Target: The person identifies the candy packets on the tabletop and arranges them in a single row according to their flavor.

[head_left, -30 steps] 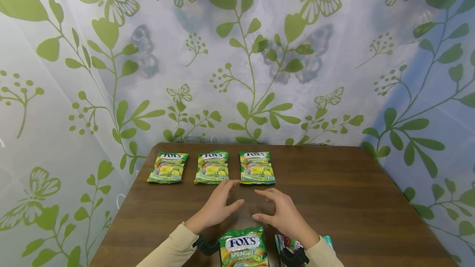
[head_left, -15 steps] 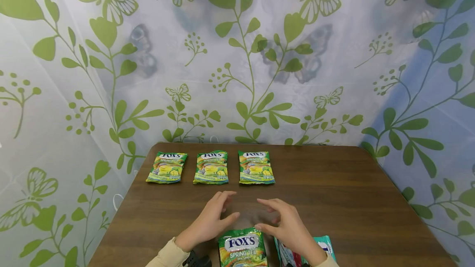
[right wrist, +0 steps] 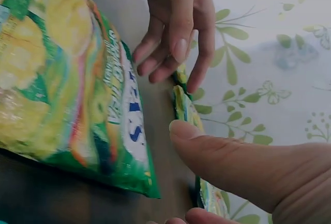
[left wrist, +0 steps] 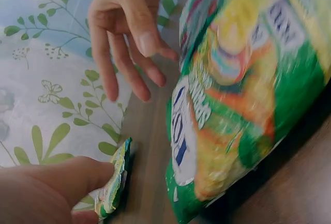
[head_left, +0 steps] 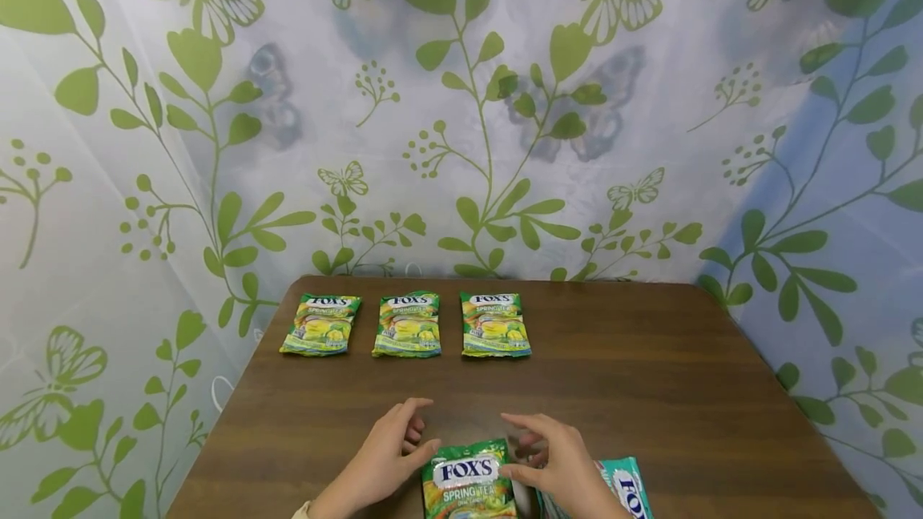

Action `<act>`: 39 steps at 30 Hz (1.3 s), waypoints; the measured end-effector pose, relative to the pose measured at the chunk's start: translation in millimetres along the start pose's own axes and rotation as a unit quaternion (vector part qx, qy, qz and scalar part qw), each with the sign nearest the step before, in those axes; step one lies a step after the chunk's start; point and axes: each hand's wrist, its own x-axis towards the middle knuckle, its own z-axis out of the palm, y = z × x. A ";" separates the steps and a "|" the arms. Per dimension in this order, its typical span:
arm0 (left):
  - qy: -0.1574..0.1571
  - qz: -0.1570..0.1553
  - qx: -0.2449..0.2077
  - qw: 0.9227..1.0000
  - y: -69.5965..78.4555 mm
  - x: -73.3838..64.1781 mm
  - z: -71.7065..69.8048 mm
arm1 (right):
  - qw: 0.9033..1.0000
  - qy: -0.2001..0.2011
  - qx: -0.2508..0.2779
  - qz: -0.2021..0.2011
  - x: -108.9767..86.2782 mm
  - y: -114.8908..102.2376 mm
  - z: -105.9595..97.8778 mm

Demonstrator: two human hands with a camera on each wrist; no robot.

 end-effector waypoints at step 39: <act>-0.018 -0.101 -0.115 0.988 -30.6 -35.8 47.0 | 0.994 -0.091 -0.032 0.059 -7.6 6.0 29.1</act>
